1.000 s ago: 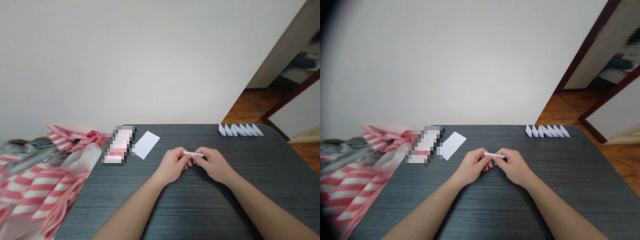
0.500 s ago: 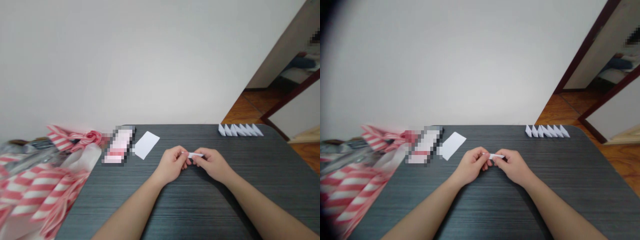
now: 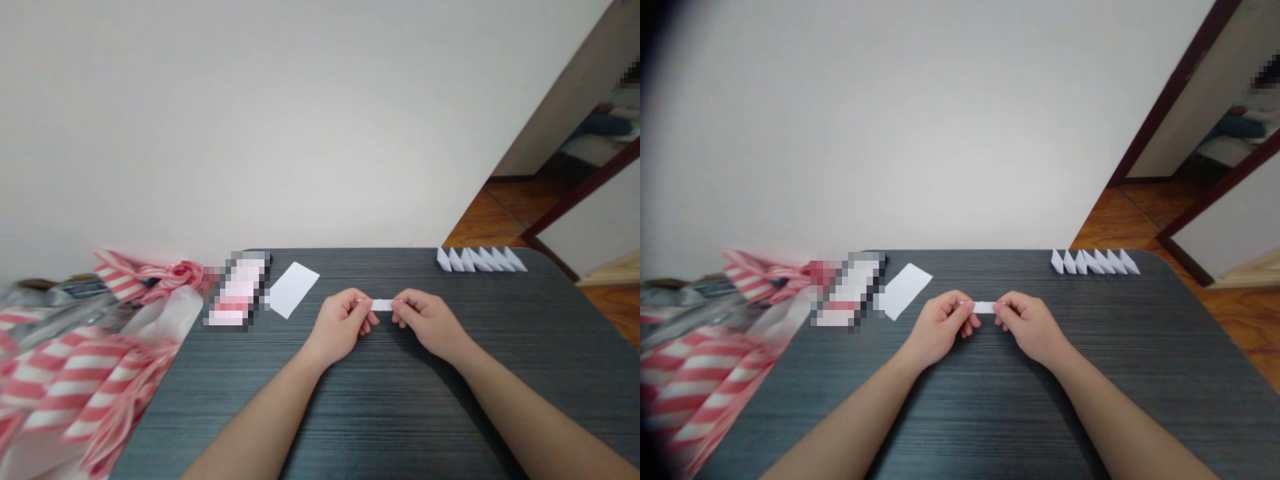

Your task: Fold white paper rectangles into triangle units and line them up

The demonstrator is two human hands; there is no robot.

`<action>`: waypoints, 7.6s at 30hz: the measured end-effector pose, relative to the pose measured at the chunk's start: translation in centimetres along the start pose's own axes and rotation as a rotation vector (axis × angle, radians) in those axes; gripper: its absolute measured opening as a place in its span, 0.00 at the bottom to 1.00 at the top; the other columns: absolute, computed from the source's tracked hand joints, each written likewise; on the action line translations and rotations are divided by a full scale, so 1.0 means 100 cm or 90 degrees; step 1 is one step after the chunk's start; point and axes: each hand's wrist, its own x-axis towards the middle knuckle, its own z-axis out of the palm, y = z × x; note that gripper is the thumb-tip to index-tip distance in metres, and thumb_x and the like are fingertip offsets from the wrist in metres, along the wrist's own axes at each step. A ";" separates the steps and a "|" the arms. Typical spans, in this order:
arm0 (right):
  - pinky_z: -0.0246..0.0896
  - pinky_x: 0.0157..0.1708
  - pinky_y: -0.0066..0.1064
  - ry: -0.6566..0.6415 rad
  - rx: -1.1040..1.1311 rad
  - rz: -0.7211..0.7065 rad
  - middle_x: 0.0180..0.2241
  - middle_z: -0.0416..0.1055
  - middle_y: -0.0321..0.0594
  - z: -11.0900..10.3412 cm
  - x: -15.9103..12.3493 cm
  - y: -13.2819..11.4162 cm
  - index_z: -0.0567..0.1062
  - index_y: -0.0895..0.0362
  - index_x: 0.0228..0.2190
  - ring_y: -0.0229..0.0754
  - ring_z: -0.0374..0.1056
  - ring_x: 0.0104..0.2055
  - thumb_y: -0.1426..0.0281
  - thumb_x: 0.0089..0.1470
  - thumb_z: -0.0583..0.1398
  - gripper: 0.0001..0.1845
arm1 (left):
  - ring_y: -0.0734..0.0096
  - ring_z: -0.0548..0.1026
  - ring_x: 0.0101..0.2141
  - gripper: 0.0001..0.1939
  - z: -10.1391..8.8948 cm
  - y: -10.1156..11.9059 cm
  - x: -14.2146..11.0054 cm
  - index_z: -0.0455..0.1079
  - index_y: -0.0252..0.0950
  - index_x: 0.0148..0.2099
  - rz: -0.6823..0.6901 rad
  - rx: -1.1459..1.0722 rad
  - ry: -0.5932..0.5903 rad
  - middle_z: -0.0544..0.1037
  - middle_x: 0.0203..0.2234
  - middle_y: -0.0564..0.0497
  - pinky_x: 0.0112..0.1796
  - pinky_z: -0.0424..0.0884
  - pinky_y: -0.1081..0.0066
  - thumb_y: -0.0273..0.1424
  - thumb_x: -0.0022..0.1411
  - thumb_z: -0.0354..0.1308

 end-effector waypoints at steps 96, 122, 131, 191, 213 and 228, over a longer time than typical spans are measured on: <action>0.54 0.26 0.27 0.067 -0.081 -0.063 0.22 0.69 0.33 0.015 -0.003 -0.001 0.71 0.57 0.25 0.37 0.62 0.24 0.72 0.55 0.57 0.08 | 0.76 0.71 0.23 0.11 0.004 -0.004 -0.004 0.76 0.35 0.43 0.183 0.326 0.023 0.78 0.25 0.53 0.26 0.63 0.76 0.34 0.65 0.55; 0.56 0.25 0.27 0.022 -0.006 -0.038 0.18 0.66 0.31 0.017 -0.002 -0.009 0.71 0.56 0.25 0.37 0.62 0.21 0.71 0.58 0.53 0.12 | 0.73 0.76 0.27 0.13 0.002 -0.003 -0.004 0.76 0.38 0.48 0.208 0.358 -0.022 0.81 0.29 0.52 0.30 0.67 0.76 0.34 0.68 0.53; 0.53 0.23 0.26 0.007 -0.051 -0.054 0.16 0.64 0.30 0.017 -0.001 -0.008 0.69 0.56 0.22 0.35 0.60 0.19 0.73 0.55 0.54 0.12 | 0.72 0.75 0.28 0.12 0.003 -0.004 -0.005 0.76 0.36 0.46 0.226 0.402 0.012 0.81 0.30 0.50 0.32 0.67 0.74 0.34 0.67 0.55; 0.56 0.25 0.27 -0.016 -0.021 -0.059 0.21 0.67 0.32 0.007 -0.003 -0.008 0.72 0.57 0.28 0.36 0.63 0.23 0.71 0.59 0.55 0.10 | 0.70 0.77 0.32 0.10 0.001 -0.011 -0.002 0.74 0.36 0.47 0.308 0.452 0.066 0.81 0.33 0.50 0.35 0.71 0.72 0.32 0.67 0.55; 0.61 0.28 0.28 0.160 -0.027 -0.073 0.22 0.71 0.34 -0.004 -0.003 0.002 0.78 0.56 0.35 0.39 0.67 0.25 0.66 0.59 0.58 0.10 | 0.75 0.75 0.23 0.14 -0.002 -0.005 0.001 0.76 0.35 0.46 0.174 0.346 0.139 0.80 0.25 0.53 0.30 0.71 0.75 0.34 0.70 0.50; 0.64 0.31 0.30 0.123 -0.062 -0.133 0.27 0.75 0.37 -0.002 -0.002 0.005 0.79 0.55 0.36 0.41 0.70 0.29 0.66 0.61 0.58 0.10 | 0.69 0.79 0.28 0.15 -0.002 -0.006 -0.001 0.77 0.34 0.49 0.230 0.334 0.178 0.79 0.22 0.50 0.35 0.75 0.71 0.32 0.68 0.52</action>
